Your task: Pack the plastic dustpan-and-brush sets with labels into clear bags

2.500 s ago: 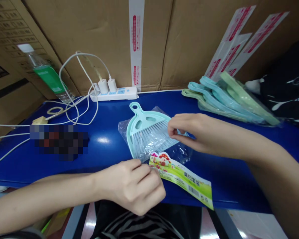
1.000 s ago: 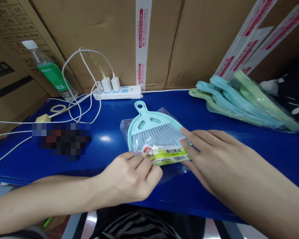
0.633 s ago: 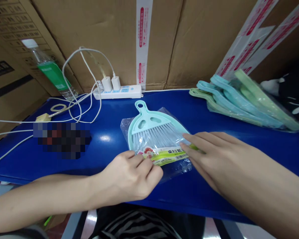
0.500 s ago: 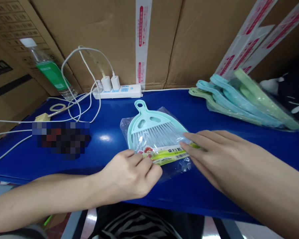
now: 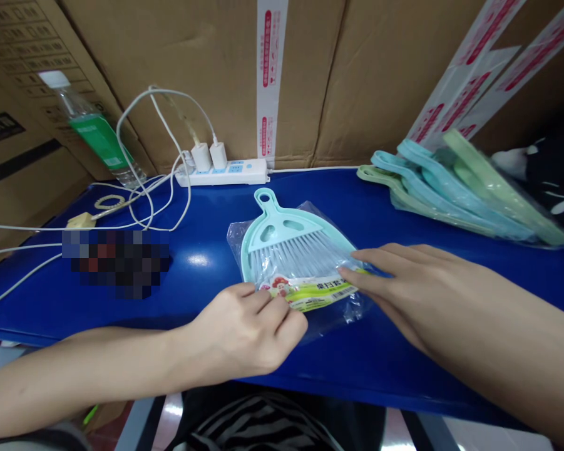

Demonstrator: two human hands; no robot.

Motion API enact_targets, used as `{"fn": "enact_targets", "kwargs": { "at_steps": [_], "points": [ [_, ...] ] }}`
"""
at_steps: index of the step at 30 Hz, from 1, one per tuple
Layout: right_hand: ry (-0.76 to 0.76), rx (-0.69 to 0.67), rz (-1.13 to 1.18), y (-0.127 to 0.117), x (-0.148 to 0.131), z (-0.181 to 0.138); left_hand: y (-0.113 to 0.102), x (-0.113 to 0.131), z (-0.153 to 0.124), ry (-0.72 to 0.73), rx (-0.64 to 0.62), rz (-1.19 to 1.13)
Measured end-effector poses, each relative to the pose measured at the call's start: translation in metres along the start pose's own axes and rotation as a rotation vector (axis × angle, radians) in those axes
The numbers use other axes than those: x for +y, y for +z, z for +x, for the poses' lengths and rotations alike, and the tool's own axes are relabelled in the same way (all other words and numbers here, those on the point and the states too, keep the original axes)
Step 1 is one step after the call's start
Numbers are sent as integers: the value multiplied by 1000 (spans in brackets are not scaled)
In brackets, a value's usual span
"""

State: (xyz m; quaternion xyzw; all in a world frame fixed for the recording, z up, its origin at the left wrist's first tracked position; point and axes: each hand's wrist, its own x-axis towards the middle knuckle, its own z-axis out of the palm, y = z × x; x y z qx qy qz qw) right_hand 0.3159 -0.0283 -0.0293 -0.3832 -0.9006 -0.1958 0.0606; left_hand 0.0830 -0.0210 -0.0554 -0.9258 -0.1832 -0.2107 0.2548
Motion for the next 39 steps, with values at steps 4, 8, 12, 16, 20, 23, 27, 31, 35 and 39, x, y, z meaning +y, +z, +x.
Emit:
{"fn": "enact_targets", "kwargs": {
  "at_steps": [4,8,12,16,20,23,27,31,35,39],
  "points": [
    [-3,15,-24,-1,1,4,-1,0,2,-1,0,0],
    [-52,32,-30,-2,0,9,-1,-1,1,2,-3,16],
    [-66,50,-66,4,2,13,0,-1,-1,17,-48,34],
    [-40,52,-118,11,2,14,1,-1,-1,10,-70,40],
    [14,39,-144,12,0,11,2,-2,-2,12,-71,33],
    [25,15,-147,11,0,9,2,-2,-3,13,-72,34],
    [31,-3,-146,12,1,7,3,-2,-4,10,-73,32],
    [61,-39,-139,14,3,6,3,-1,-5,10,-68,41],
    [81,-70,-130,16,2,4,4,0,-5,17,-46,76],
    [97,-98,-151,18,-1,2,4,0,-5,19,-28,85]
  ]
}}
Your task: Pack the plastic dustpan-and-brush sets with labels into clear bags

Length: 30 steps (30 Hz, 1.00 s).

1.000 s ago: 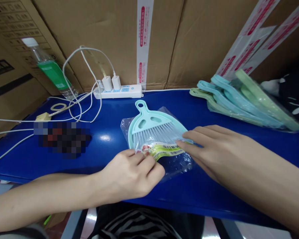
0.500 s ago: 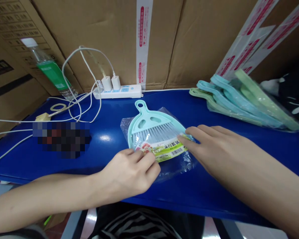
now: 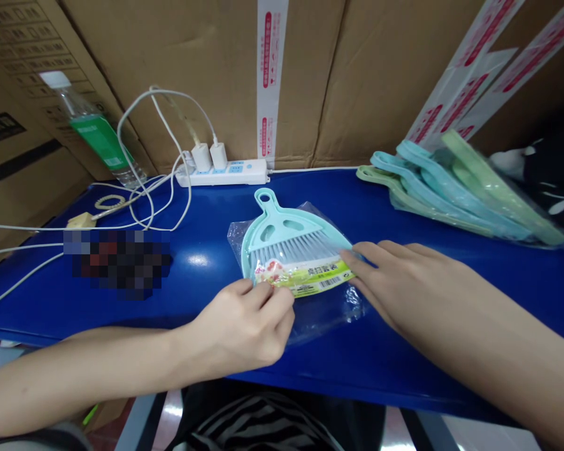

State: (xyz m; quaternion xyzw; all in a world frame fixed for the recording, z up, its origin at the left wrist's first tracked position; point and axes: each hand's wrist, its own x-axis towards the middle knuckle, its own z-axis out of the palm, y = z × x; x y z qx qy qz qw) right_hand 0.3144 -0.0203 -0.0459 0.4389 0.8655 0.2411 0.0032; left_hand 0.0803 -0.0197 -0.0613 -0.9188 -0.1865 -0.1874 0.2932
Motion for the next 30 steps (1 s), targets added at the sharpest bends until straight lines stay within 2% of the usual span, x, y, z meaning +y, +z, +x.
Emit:
{"fn": "enact_targets", "kwargs": {
  "at_steps": [3,7,10,13,19,26,30],
  "points": [
    [2,40,-21,1,-3,0,0,0,-1,20,-23,-5],
    [2,150,-49,3,-6,1,1,0,-2,29,-136,-17],
    [-16,144,-34,4,-4,3,1,0,-2,32,-174,-14],
    [-28,107,-8,4,-1,4,3,1,-3,35,-156,-3],
    [-78,125,9,7,0,7,6,4,-2,9,-104,16],
    [-41,62,-25,5,-4,9,4,4,0,-3,-102,37],
    [-60,103,-6,5,-2,11,4,5,-1,-3,-105,33]
  ]
}}
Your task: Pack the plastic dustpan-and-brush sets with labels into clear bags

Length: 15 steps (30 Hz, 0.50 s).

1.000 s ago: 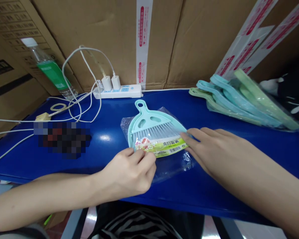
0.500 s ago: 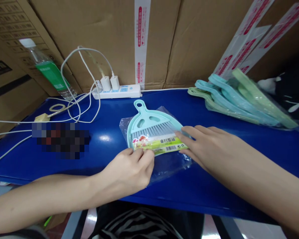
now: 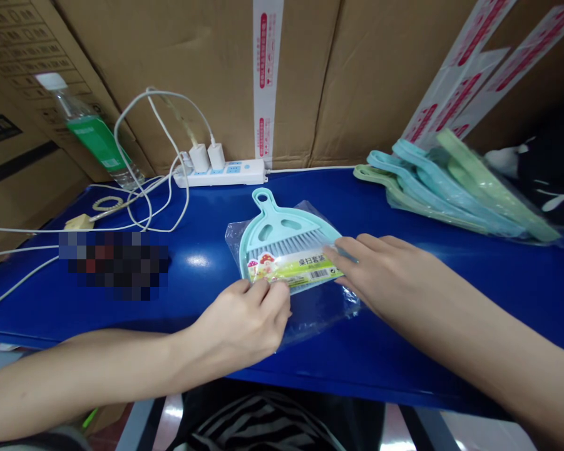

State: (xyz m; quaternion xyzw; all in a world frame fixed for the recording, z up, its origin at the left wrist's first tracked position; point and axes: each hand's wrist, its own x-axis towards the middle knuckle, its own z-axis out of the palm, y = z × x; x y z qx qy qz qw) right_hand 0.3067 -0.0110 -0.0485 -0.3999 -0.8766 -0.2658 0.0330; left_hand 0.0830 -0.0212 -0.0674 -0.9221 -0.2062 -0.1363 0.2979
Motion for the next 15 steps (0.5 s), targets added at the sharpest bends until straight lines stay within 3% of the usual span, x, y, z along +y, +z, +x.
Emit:
{"fn": "enact_targets", "kwargs": {
  "at_steps": [7,15],
  "points": [
    [-55,266,63,6,-1,7,1,1,-1,0,-5,25],
    [-53,279,131,10,1,4,4,0,-1,-2,-8,16]
  ]
}}
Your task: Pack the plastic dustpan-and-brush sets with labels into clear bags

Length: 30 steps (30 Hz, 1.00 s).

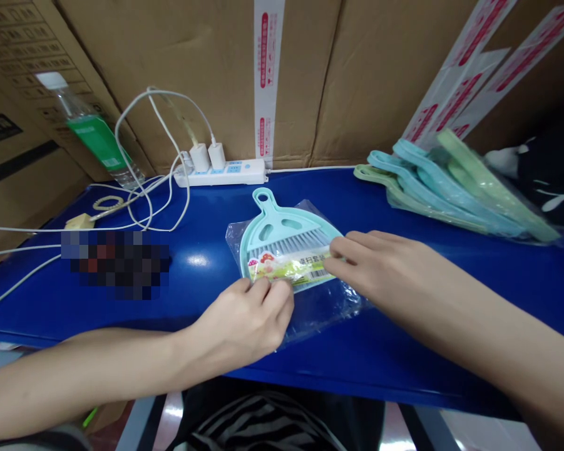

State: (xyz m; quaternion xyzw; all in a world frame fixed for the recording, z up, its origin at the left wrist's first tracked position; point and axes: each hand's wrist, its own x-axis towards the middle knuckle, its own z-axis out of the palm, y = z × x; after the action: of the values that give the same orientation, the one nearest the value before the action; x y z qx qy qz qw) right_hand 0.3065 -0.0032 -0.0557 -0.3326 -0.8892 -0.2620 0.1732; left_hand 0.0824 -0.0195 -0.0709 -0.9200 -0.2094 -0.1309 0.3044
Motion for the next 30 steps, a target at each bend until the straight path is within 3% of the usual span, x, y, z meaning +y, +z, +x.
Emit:
{"fn": "enact_targets", "kwargs": {
  "at_steps": [4,8,25,30],
  "points": [
    [-14,-96,120,-7,4,1,0,1,-1,2,-16,-18],
    [-11,-208,99,-14,4,8,-2,1,-1,5,-29,-8],
    [-51,-166,127,-7,4,9,-5,0,1,17,22,60],
    [-52,-148,142,-5,2,12,-3,0,1,9,-16,30]
  ]
}}
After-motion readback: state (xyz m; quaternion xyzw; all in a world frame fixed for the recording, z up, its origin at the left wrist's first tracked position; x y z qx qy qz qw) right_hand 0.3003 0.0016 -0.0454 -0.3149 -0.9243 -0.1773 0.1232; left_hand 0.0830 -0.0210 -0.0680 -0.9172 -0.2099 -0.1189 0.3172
